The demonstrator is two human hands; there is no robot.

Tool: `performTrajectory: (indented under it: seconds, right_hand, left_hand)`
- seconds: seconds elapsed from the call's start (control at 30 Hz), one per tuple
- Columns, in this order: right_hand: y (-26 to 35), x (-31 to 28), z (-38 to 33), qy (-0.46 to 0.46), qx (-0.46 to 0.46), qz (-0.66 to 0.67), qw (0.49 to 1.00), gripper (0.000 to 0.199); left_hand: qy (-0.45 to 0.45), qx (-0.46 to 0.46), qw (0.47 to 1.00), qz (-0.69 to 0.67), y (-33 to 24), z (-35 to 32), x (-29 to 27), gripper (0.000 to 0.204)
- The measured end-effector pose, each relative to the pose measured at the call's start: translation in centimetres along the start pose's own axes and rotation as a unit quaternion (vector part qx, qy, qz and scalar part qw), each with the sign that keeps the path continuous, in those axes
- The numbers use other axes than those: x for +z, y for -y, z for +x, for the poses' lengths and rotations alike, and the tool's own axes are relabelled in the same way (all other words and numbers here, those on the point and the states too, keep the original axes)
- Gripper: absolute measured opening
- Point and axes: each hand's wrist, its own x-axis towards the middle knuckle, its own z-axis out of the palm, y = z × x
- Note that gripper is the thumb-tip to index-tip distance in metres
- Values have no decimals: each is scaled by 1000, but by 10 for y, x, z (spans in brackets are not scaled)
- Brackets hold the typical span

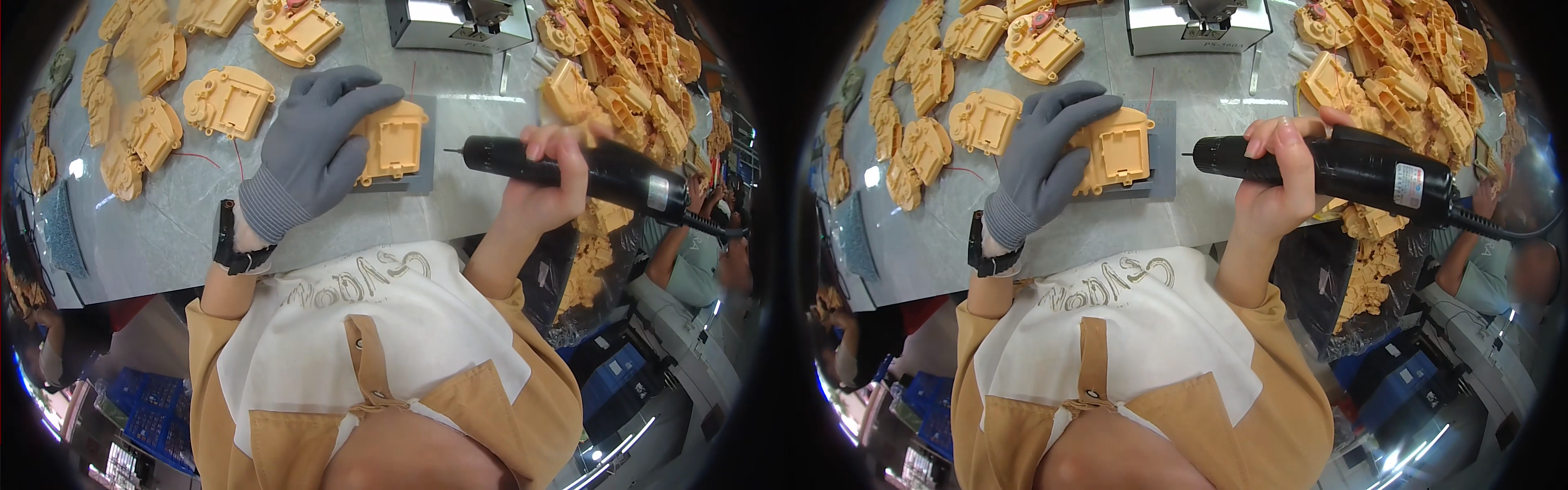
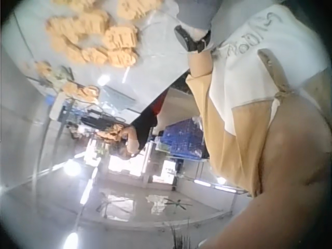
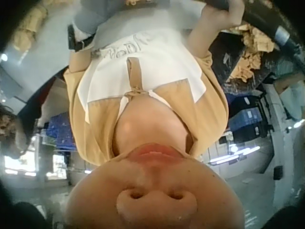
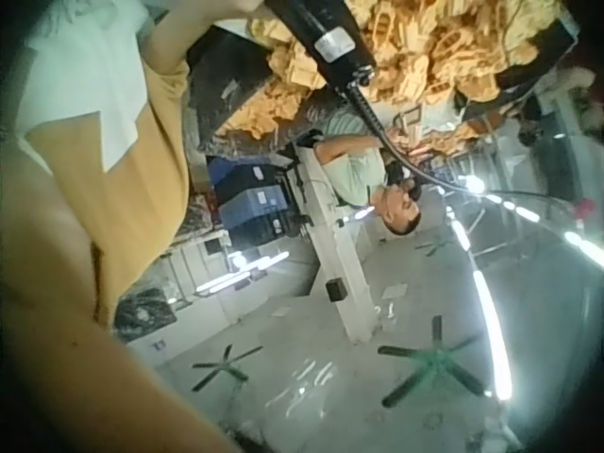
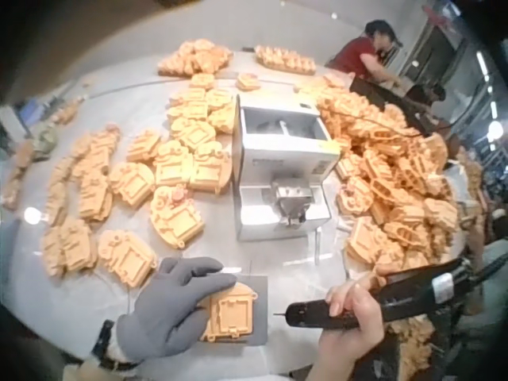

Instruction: The person uses a handheld rotary tool to smooth and deburr the edges of small, yellow plastic components. They hold each piece with a gloved left hand while applying the tool with the right hand, working on multiple units sequentially on a workbench.

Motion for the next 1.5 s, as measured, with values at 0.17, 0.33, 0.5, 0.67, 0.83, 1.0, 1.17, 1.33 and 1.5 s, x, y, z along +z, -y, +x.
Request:
performTrajectory:
  seconds: [0.17, 0.33, 0.5, 0.67, 0.83, 1.0, 1.17, 1.33, 1.5]
  right_hand:
    - [-1, 4, 1, -3, 11, 3, 1000, 36]
    - [6, -2, 1, 14, -20, 23, 999, 41]
    - [19, 23, 50, 89, -103, 93, 986, 41]
    - [17, 53, 97, 175, -116, -5, 978, 7]
    - [1, 104, 89, 159, -208, -60, 963, 33]
    - [-9, 110, 88, 170, -171, -146, 960, 29]
    - [18, 74, 37, 249, -77, -103, 960, 39]
    - [26, 75, -4, 271, -69, -118, 953, 43]
    - [25, 71, -4, 246, -76, -75, 963, 45]
  left_hand:
    - [29, 53, 992, 109, 13, 2, 8, 50]
    - [-136, 102, 977, 129, -33, -8, -28, 49]
    - [-16, 32, 988, 150, -11, 5, 19, 75]
    - [-121, -76, 987, 76, -15, -15, 31, 77]
    - [-101, -70, 992, -35, 7, -24, 30, 81]
    - [-100, -28, 994, -35, 22, -21, 31, 84]
    - [-135, -37, 989, -53, 22, -13, 43, 85]
    - [-119, 4, 992, -37, 28, -17, 44, 82]
    - [-114, 3, 993, -41, 28, -17, 43, 78]
